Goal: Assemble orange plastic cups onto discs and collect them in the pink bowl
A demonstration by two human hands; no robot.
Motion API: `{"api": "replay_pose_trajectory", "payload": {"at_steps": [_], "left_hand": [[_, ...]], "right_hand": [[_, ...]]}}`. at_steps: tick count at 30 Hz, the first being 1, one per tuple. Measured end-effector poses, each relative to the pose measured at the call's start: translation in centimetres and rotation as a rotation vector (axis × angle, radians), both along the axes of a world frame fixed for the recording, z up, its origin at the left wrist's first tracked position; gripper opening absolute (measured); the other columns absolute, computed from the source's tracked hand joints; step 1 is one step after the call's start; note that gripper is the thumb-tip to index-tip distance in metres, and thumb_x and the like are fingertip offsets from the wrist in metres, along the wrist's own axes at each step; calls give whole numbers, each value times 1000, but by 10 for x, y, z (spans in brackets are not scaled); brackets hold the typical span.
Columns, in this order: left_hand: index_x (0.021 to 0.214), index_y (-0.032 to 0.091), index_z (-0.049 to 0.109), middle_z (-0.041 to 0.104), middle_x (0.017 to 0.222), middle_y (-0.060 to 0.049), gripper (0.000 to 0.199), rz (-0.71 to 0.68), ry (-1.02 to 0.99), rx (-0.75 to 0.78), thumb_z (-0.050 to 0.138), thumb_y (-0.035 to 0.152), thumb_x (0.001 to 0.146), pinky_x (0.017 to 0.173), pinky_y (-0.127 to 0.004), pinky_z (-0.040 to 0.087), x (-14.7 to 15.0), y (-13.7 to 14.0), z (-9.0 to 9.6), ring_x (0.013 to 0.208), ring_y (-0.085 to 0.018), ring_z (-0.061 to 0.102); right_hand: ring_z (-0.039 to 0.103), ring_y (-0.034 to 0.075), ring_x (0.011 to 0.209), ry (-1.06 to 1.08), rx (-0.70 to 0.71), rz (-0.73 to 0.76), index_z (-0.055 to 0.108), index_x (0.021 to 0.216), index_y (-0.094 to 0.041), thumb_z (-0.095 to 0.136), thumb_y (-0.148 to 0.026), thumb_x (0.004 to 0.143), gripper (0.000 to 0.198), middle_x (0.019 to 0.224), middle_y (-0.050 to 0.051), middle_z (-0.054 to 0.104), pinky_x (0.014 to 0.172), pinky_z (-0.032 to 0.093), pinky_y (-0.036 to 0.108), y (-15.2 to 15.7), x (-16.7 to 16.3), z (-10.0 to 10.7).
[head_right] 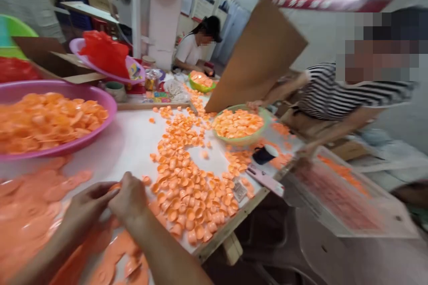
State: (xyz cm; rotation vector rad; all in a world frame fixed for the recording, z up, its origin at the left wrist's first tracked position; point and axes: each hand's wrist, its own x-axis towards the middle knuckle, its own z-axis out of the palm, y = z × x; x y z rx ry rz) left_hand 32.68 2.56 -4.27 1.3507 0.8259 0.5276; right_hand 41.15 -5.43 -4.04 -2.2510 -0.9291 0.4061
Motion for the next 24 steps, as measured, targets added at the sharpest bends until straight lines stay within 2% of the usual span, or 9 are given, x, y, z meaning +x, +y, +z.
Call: {"api": "replay_pose_trajectory", "payload": {"at_steps": [5, 9, 12, 15, 21, 24], "left_hand": [[77, 14, 71, 74, 75, -7, 42, 19, -54, -163, 85, 42, 50, 62, -27, 53, 2, -3, -3, 69, -20, 67], [88, 14, 69, 74, 83, -7, 43, -7, -138, -238, 85, 38, 56, 69, -29, 55, -13, -5, -4, 78, -20, 69], [97, 16, 68, 73, 97, -8, 43, 20, -200, -193, 84, 34, 61, 80, -31, 55, -26, -6, 5, 91, -22, 69], [95, 17, 69, 72, 101, -8, 38, 40, -206, -131, 83, 31, 63, 83, -31, 55, -34, -6, 14, 94, -22, 68], [98, 18, 69, 71, 100, -7, 37, 50, -161, -73, 80, 34, 67, 82, -31, 55, -37, -7, 15, 93, -21, 67], [96, 17, 70, 72, 98, -7, 34, 14, -160, -63, 79, 36, 70, 83, -30, 55, -37, -9, 15, 92, -21, 66]], "right_hand": [[60, 18, 65, -59, 105, -36, 49, 78, -20, 56, -8, 69, 17, 72, 4, 63, 57, 40, 25, 1, -6, -2], [62, 17, 69, 112, 258, 72, 54, 82, -20, 49, -5, 71, 18, 75, 2, 64, 61, 46, 25, -3, -4, 2], [65, 16, 81, 268, 410, 187, 59, 93, -20, 48, -4, 70, 30, 90, 3, 67, 70, 52, 25, -4, -3, 7], [65, 16, 84, 322, 505, 208, 61, 94, -19, 47, -5, 71, 31, 95, 4, 64, 70, 55, 25, -3, -6, 12], [62, 15, 80, 170, 534, 223, 62, 87, -20, 52, -7, 75, 20, 86, 3, 63, 69, 53, 25, -3, -6, 12], [61, 16, 82, 130, 541, 259, 62, 92, -19, 51, -4, 75, 26, 88, 3, 63, 71, 52, 27, -5, -3, 13]]}}
